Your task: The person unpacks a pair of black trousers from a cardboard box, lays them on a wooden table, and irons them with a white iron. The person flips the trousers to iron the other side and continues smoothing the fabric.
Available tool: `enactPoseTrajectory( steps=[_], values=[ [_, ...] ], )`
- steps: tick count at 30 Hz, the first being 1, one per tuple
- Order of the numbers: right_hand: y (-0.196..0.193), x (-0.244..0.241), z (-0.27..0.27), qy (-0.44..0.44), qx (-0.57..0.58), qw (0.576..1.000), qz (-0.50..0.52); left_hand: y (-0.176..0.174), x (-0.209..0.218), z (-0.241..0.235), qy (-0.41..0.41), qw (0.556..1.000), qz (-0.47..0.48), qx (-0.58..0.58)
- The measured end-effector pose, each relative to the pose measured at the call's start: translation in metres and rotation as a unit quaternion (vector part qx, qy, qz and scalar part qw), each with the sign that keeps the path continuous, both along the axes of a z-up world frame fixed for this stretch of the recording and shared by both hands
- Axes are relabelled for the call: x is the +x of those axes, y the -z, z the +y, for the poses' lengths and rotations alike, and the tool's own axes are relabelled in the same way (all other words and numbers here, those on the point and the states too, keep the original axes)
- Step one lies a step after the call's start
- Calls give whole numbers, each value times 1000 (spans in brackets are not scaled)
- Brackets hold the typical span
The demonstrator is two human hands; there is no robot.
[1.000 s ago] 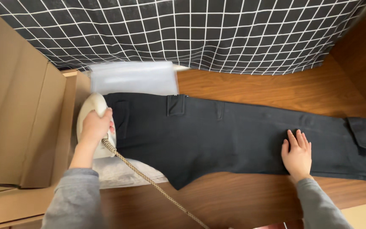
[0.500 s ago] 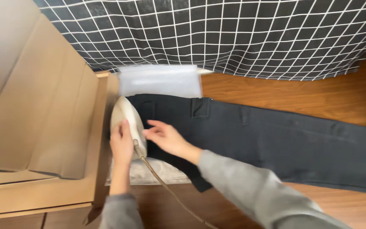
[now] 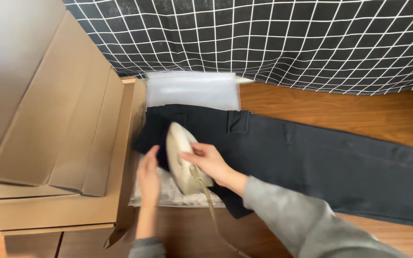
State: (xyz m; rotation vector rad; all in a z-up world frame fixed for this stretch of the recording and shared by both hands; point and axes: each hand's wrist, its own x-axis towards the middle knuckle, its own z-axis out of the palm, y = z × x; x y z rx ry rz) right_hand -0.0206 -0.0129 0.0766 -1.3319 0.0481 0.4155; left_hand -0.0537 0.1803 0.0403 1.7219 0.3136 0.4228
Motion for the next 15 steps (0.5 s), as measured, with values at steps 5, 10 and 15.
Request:
enactPoseTrajectory(
  steps=[5, 10, 15],
  values=[
    [-1, -42, -69, 46, -30, 998, 43, 5, 11, -78, 97, 992, 82, -10],
    [-16, -95, -129, 59, -47, 997, 21, 70, 12, -117, 183, 965, 105, 155],
    [-28, -141, -180, 96, -16, 995, 9, 107, 2, -129, 162, 886, 20, 434]
  ],
)
